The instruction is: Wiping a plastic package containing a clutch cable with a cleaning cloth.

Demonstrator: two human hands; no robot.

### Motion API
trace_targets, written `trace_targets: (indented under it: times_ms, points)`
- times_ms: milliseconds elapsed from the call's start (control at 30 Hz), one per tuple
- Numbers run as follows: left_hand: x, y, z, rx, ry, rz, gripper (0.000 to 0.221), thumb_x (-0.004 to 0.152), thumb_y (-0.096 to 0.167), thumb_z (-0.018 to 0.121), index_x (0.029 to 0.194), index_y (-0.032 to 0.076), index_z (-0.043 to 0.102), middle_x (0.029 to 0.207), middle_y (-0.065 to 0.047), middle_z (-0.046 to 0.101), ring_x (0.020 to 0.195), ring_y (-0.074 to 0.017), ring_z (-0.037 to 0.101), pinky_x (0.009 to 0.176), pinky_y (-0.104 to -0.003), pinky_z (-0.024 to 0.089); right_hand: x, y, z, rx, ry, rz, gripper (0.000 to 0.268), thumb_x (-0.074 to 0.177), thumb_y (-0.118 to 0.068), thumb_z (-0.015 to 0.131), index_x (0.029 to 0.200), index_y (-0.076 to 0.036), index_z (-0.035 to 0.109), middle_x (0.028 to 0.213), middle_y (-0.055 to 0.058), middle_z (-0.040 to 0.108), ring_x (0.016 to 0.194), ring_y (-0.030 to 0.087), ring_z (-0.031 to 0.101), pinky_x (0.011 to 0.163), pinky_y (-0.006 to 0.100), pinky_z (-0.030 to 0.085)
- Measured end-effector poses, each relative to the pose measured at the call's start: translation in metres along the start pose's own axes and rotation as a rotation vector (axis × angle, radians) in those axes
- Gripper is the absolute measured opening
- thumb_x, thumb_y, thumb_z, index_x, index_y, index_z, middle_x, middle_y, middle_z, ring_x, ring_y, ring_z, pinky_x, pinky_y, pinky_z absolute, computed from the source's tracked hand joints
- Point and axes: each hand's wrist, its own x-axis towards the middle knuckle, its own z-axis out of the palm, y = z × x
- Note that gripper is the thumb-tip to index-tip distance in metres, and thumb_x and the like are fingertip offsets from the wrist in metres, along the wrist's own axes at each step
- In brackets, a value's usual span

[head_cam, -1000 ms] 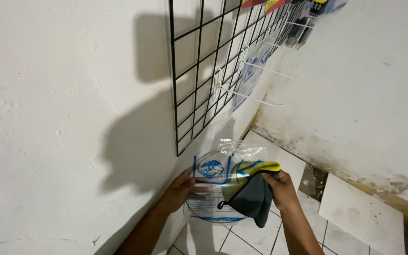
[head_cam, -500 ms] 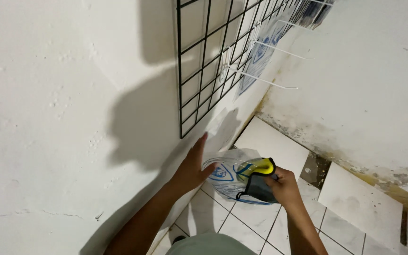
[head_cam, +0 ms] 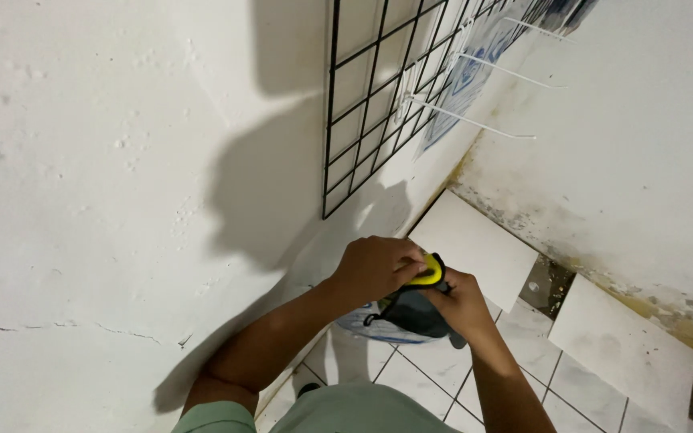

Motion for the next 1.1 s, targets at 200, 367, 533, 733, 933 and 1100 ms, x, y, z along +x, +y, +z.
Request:
trace_targets:
  times_ms: [200,367,533,733,933,1100]
  points:
    - [-0.009,0.017,-0.016,0.005,0.079,0.03,0.012,0.097,0.027,0.063,0.104,0.02,0.072,0.096,-0.004,0.079,0.094,-0.0311,0.076,0.083,-0.047,0.059,0.007,-0.002,0.001,-0.067,0.006,-0.09,0.013,0.081,0.002,0.077,0.088,-0.007,0.083,0.078,0.008,0.082,0.079,0.02,0.076,0.076,0.04,0.06]
    - [-0.01,0.011,-0.02,-0.102,0.175,0.022,0.01,0.094,0.023,0.066,0.103,0.021,0.07,0.096,-0.005,0.08,0.098,-0.0312,0.076,0.082,-0.049,0.06,0.001,0.013,-0.012,-0.134,-0.013,-0.085,0.02,0.078,0.008,0.074,0.087,-0.007,0.083,0.074,0.006,0.082,0.076,0.021,0.077,0.074,0.041,0.06]
    - [-0.015,0.02,-0.033,-0.305,0.277,0.002,0.008,0.094,0.017,0.068,0.1,0.015,0.073,0.093,-0.01,0.08,0.099,-0.0305,0.077,0.085,-0.044,0.06,-0.006,0.04,-0.035,-0.114,-0.001,-0.096,0.018,0.077,0.008,0.074,0.085,-0.006,0.082,0.07,0.008,0.081,0.07,0.019,0.073,0.07,0.042,0.059]
    - [-0.012,0.005,-0.034,-0.439,0.311,0.009,0.007,0.094,0.008,0.069,0.098,0.009,0.075,0.09,-0.013,0.08,0.096,-0.0264,0.077,0.087,-0.042,0.059,-0.017,0.084,-0.061,-0.064,0.005,-0.117,0.015,0.075,0.007,0.076,0.085,-0.003,0.081,0.074,0.01,0.081,0.076,0.017,0.07,0.072,0.043,0.058]
    - [-0.026,-0.023,-0.031,-0.311,0.268,0.055,0.016,0.101,0.014,0.064,0.114,0.013,0.072,0.104,-0.01,0.079,0.106,-0.0315,0.075,0.103,-0.052,0.051,-0.027,0.106,-0.089,-0.044,0.008,-0.056,0.013,0.075,0.007,0.075,0.084,0.0,0.081,0.07,0.009,0.079,0.07,0.017,0.066,0.069,0.042,0.057]
    - [-0.037,-0.003,-0.006,0.223,0.093,0.211,0.043,0.1,0.035,0.06,0.138,0.015,0.058,0.128,-0.011,0.07,0.126,-0.035,0.063,0.114,-0.07,0.027,-0.017,0.009,-0.058,-0.185,-0.129,-0.093,0.014,0.072,0.005,0.078,0.085,-0.001,0.078,0.073,0.013,0.081,0.07,0.026,0.074,0.069,0.045,0.059]
